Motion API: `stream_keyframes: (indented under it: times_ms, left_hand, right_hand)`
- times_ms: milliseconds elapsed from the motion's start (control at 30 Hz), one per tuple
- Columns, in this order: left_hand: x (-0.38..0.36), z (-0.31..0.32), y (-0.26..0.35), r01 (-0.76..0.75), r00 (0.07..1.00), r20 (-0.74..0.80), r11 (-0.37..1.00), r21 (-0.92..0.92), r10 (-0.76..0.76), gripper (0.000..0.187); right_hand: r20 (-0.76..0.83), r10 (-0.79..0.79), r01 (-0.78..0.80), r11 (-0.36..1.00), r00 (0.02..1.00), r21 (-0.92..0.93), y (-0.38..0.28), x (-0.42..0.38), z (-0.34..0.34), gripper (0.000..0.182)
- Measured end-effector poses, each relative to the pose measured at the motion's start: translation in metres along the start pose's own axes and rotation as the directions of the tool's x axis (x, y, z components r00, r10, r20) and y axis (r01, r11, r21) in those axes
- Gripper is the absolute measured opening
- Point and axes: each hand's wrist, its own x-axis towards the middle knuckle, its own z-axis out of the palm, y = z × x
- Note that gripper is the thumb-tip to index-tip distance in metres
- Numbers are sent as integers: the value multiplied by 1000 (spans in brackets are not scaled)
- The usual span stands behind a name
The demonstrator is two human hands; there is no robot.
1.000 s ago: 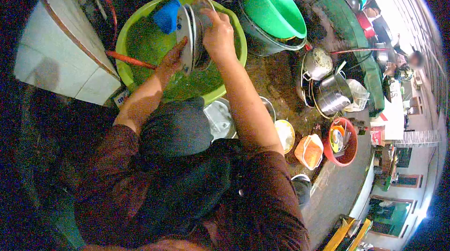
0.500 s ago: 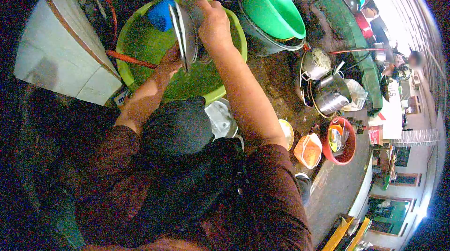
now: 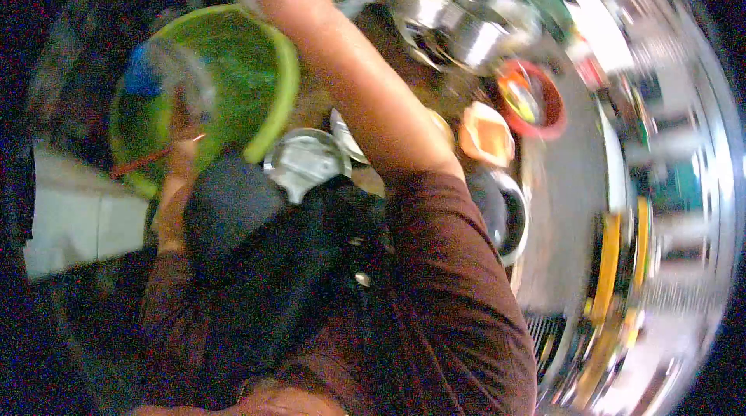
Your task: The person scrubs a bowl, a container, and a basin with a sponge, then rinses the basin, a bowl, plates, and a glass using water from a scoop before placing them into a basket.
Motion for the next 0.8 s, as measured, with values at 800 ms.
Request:
stream_keyframes:
  times_ms: [800]
  left_hand:
    - [87,-84,-86,701,607,743,-251,-668,-281,54]
  right_hand:
    - [-872,95,-587,-704,481,-400,-324,-616,-589,48]
